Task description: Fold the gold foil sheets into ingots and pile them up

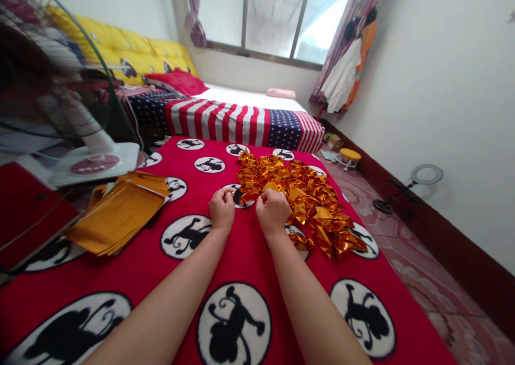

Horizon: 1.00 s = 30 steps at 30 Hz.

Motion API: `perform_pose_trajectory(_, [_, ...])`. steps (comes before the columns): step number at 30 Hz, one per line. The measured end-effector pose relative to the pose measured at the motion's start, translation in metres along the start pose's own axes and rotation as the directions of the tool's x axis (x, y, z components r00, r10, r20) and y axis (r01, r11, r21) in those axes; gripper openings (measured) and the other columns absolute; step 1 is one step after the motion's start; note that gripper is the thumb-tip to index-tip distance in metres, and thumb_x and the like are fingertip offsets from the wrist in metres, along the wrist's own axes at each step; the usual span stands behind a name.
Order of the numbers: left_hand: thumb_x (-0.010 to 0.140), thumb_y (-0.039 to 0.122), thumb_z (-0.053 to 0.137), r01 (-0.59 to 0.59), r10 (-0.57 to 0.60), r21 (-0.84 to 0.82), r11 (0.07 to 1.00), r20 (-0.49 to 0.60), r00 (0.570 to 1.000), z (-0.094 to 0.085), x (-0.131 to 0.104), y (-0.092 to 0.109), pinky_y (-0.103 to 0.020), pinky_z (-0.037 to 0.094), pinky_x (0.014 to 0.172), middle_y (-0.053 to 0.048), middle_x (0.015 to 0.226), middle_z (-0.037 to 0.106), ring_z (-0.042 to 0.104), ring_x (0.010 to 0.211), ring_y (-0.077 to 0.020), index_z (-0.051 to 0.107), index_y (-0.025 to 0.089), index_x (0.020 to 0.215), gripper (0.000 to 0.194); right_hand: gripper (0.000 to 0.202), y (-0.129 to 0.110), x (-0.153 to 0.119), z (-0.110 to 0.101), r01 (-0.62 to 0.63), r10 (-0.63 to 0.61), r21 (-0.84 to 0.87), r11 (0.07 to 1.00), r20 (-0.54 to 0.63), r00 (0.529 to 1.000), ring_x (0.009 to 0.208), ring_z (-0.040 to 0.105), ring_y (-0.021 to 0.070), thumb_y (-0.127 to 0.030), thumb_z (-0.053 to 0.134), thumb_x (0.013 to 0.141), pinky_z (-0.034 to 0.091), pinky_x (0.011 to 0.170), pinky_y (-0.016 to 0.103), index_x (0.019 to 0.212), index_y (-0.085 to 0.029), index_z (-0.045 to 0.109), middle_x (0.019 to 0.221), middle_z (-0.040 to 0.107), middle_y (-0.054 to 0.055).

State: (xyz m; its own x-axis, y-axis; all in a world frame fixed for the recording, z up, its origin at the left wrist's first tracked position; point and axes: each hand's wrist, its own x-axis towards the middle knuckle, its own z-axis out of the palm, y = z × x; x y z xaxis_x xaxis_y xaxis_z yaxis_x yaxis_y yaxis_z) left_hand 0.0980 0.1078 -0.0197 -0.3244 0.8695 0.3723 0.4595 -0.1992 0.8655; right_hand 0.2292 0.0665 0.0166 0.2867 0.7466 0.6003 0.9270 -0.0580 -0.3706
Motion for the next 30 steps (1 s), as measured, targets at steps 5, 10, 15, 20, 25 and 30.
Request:
perform_pose_trajectory(5, [0.079,0.015,0.058,-0.033,0.033,0.002,0.999,0.057,0.998,0.002,-0.002,0.001,-0.027,0.052,0.074,-0.005,0.092,0.068,0.063,0.071,-0.0156,0.067,0.019,0.092,0.017,0.015,0.0,0.003,0.01,0.016,-0.018,-0.061,0.998,-0.03,0.999,0.082,0.052,0.0208,-0.026,0.057,0.078,0.039,0.066,0.03,0.065,-0.022,0.062,0.081,0.06,0.004])
perform_pose_trajectory(10, [0.075,0.021,0.068,-0.058,0.055,0.024,0.998,0.112,0.992,0.004,-0.004,0.001,-0.027,0.051,0.072,-0.005,0.095,0.066,0.059,0.062,-0.0129,0.068,0.02,0.097,0.022,0.014,0.005,0.01,0.006,0.003,-0.002,-0.045,0.999,0.027,1.0,0.088,0.054,0.0232,-0.025,0.06,0.073,0.043,0.075,0.033,0.083,-0.022,0.069,0.092,0.061,0.006])
perform_pose_trajectory(15, [0.075,0.021,0.068,-0.058,0.054,0.036,0.998,0.12,0.991,0.004,-0.004,0.0,-0.027,0.049,0.071,-0.004,0.091,0.065,0.058,0.063,-0.013,0.069,0.02,0.094,0.018,0.022,0.024,0.037,-0.006,-0.09,0.088,0.04,0.995,0.056,0.995,0.083,0.06,0.0215,-0.022,0.054,0.076,0.045,0.078,0.033,0.088,-0.021,0.073,0.094,0.067,0.006])
perform_pose_trajectory(20, [0.075,0.021,0.068,-0.062,0.057,0.035,0.997,0.119,0.991,0.004,-0.004,0.0,-0.027,0.049,0.07,-0.004,0.09,0.064,0.058,0.064,-0.0135,0.069,0.02,0.092,0.017,0.025,0.039,0.063,0.001,-0.064,0.072,-0.037,0.997,0.257,0.964,0.085,0.065,0.0217,-0.025,0.056,0.078,0.047,0.074,0.03,0.093,-0.024,0.077,0.097,0.073,0.006])
perform_pose_trajectory(25, [0.075,0.021,0.068,-0.06,0.054,0.045,0.997,0.114,0.992,0.004,-0.004,0.0,-0.027,0.048,0.071,-0.004,0.088,0.065,0.058,0.065,-0.0137,0.069,0.02,0.091,0.016,0.026,0.045,0.078,0.014,-0.024,0.046,-0.065,0.998,0.365,0.93,0.089,0.067,0.0223,-0.017,0.057,0.074,0.047,0.075,0.028,0.086,-0.025,0.079,0.095,0.075,0.005])
perform_pose_trajectory(30, [0.075,0.021,0.069,-0.066,0.059,0.053,0.996,0.119,0.991,0.003,-0.004,0.002,-0.027,0.048,0.07,-0.004,0.087,0.064,0.059,0.066,-0.0143,0.07,0.019,0.089,0.014,0.033,0.05,0.092,0.019,-0.02,0.056,-0.086,0.996,0.442,0.896,0.093,0.067,0.0226,-0.009,0.057,0.067,0.047,0.078,0.028,0.085,-0.025,0.079,0.095,0.075,0.004])
